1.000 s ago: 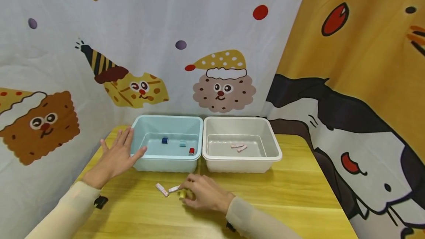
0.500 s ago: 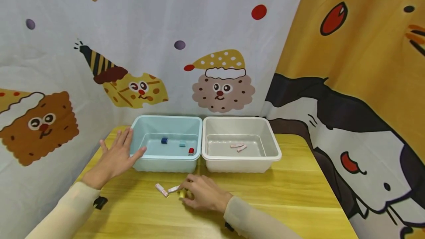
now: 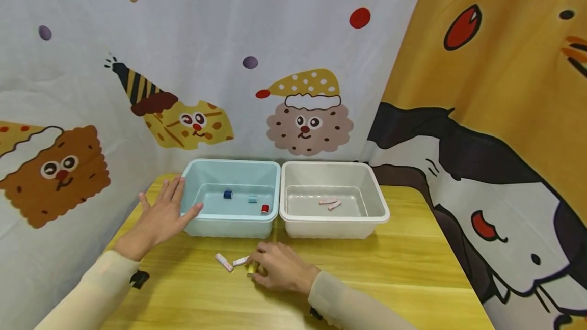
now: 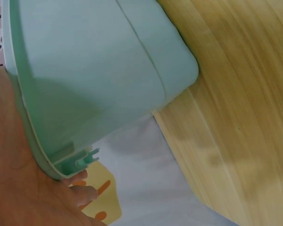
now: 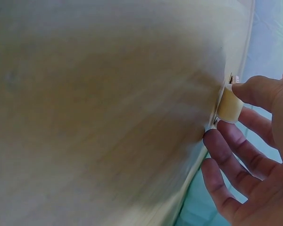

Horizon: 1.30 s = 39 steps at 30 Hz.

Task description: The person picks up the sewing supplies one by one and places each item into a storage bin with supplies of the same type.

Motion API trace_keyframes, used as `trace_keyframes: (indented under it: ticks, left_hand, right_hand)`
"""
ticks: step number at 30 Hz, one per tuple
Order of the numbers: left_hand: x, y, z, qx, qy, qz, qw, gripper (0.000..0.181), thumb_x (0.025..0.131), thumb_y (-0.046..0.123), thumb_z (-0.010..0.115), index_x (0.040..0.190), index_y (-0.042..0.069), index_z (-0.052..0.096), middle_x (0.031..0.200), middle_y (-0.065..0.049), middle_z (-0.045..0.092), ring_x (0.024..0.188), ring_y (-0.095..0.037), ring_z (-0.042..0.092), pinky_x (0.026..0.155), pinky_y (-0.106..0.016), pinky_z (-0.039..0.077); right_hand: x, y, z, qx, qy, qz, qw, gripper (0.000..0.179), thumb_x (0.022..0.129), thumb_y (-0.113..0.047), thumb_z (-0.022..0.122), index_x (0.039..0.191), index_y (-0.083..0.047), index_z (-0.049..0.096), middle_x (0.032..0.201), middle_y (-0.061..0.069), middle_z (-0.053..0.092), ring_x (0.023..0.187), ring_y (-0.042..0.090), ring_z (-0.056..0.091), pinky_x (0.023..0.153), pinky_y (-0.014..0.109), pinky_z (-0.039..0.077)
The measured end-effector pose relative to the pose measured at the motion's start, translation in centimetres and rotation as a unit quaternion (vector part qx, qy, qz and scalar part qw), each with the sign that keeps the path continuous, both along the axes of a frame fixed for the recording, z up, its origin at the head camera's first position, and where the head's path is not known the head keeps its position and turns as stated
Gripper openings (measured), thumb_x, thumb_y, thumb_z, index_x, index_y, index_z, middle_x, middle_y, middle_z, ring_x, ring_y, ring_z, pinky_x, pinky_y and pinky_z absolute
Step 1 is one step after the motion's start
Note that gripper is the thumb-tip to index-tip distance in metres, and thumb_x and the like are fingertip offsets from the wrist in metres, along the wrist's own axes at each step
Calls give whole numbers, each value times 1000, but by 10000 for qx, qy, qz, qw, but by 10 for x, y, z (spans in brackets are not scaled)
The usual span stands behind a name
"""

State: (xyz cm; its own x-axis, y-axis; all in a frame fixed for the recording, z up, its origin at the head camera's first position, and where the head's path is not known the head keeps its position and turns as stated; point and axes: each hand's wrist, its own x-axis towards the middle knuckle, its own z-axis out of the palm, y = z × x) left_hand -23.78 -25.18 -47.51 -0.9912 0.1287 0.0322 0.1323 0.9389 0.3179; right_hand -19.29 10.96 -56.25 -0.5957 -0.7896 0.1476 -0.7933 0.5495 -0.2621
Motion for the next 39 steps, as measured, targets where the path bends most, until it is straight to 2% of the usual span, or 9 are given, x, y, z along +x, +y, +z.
trace_keyframes:
  ticks: [9,13,21,27,34,39]
  left_hand:
    - [1,1,0,-10,25,8,10000,113,116,78,46,185,-3,8,196,-27,4,181,-59,4,126,-100,-12]
    - [1,1,2,-8,14,9,10000,113,116,76,47,185,-5,9,195,-29,5,181,-59,4,126,-100,-10]
    - [2,2,3,25,7,13,10000,116,115,82,41,185,-5,10,196,-28,4,181,-59,3,126,-100,-12]
    - [2,2,3,-9,38,18,10000,114,115,79,44,185,-6,11,196,-28,5,181,-59,4,126,-100,-10]
    - [2,2,3,2,57,4,10000,117,114,84,40,185,-6,11,195,-29,6,181,-59,4,126,-100,-11]
    - [3,2,3,44,61,-3,10000,115,115,80,44,185,-6,11,195,-29,6,181,-60,3,126,-100,-13]
  right_hand:
    - [2,0,2,56,-89,-62,9999,30,108,-37,86,137,-27,84,112,-10,74,85,-9,51,79,9,47]
    - [2,-1,3,72,7,-63,10000,30,108,-37,87,136,-27,84,110,-10,73,83,-9,49,76,9,45]
    - [2,-1,4,150,170,-73,9997,30,107,-39,86,135,-28,84,109,-12,74,82,-10,49,76,9,44]
    - [4,-1,10,166,410,-66,9990,29,107,-41,85,134,-30,85,109,-13,74,85,-9,49,81,12,48]
    - [5,0,20,28,763,35,9971,29,106,-40,88,132,-28,86,109,-10,76,87,-6,54,86,18,54]
    - [6,-1,25,27,1089,73,9940,28,106,-41,88,131,-28,86,110,-12,77,88,-4,59,87,19,55]
